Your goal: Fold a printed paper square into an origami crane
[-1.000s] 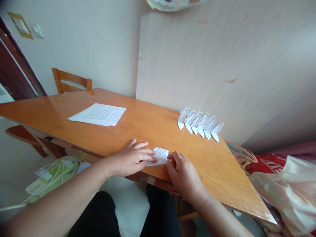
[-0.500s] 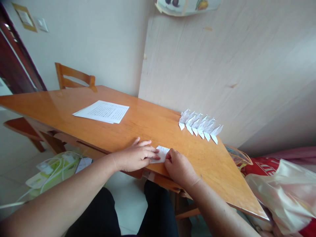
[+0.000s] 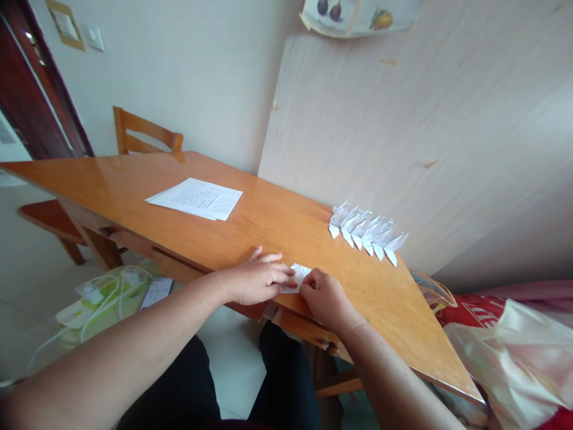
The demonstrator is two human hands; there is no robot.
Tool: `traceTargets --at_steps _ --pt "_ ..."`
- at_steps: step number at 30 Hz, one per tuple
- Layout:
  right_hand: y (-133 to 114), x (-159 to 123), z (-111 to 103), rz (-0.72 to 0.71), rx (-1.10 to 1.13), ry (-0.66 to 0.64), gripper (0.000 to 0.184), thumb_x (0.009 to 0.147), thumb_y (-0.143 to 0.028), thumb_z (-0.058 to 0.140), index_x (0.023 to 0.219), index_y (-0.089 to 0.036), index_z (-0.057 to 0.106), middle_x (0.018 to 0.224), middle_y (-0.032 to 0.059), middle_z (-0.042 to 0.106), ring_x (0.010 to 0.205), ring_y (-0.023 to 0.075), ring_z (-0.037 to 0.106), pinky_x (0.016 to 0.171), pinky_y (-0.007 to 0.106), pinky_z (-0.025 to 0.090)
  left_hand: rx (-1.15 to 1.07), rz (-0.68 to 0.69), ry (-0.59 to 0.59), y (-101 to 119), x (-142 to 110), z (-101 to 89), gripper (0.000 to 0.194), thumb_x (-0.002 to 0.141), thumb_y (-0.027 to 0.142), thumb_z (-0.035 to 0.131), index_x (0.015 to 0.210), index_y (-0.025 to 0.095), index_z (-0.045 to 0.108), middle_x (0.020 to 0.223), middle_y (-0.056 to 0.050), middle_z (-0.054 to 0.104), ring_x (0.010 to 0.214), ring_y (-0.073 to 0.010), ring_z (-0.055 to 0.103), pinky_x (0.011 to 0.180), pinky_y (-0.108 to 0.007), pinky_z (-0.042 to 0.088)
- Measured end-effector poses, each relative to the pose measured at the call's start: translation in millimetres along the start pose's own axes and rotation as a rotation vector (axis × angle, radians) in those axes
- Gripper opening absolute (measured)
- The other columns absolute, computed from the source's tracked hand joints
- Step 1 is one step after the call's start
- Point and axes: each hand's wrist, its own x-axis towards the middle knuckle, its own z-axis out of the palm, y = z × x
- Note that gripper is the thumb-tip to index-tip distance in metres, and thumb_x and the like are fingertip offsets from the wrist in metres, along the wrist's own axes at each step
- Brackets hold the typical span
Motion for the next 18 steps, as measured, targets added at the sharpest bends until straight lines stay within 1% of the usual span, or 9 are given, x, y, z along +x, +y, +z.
traceTargets --at_steps 4,7,12,16,18 --pt "1.5 2.1 -0.5 0.009 -0.048 0.016 0.009 0.078 -0.024 0.057 0.069 -0.020 0.057 0.062 -0.0004 0.059 0.060 0.0154 0.052 0.056 0.026 0.034 0.003 0.018 0.003 0.7 0.3 -0.3 0.043 0.096 0.027 0.040 0.129 0.042 0.062 0.151 0.007 0.049 0.148 -0.0354 0.025 0.112 -0.075 0.001" --pt "1.3 2.7 2.1 0.008 -0.083 0.012 0.009 0.077 -0.024 0.058 0.069 -0.020 0.057 0.061 -0.0003 0.060 0.059 0.0150 0.051 0.055 0.026 0.032 -0.007 0.020 0.002 0.2 0.4 -0.6 0.040 0.097 0.031 0.040 0.129 0.043 0.061 0.152 0.007 0.049 0.148 -0.0358 0.024 0.112 -0.075 -0.001" --pt "0.6 1.5 5.5 0.012 -0.089 0.006 0.012 0.079 -0.027 0.057 0.070 -0.020 0.059 0.061 0.0001 0.062 0.059 0.0155 0.054 0.056 0.026 0.034 -0.039 0.029 -0.014 -2.7 1.4 -1.8 0.042 0.097 0.033 0.040 0.134 0.044 0.057 0.153 0.008 0.047 0.150 -0.0355 0.021 0.114 -0.072 -0.002" --pt "-1.8 -0.3 7.4 -0.002 -0.084 -0.003 0.013 0.080 -0.028 0.056 0.072 -0.020 0.061 0.066 0.0011 0.065 0.062 0.0159 0.056 0.058 0.027 0.035 -0.038 0.040 -0.019 -3.9 2.6 -2.6 0.041 0.098 0.035 0.039 0.134 0.044 0.057 0.153 0.008 0.048 0.149 -0.0371 0.022 0.113 -0.073 -0.003" --pt "-4.0 -0.7 8.5 -0.011 -0.084 -0.007 0.013 0.080 -0.028 0.057 0.072 -0.019 0.062 0.067 0.0014 0.065 0.063 0.0160 0.057 0.059 0.027 0.035 -0.040 0.036 -0.018 -4.1 2.9 -2.4 0.039 0.098 0.037 0.041 0.132 0.044 0.059 0.151 0.007 0.051 0.149 -0.0373 0.023 0.113 -0.073 -0.005"
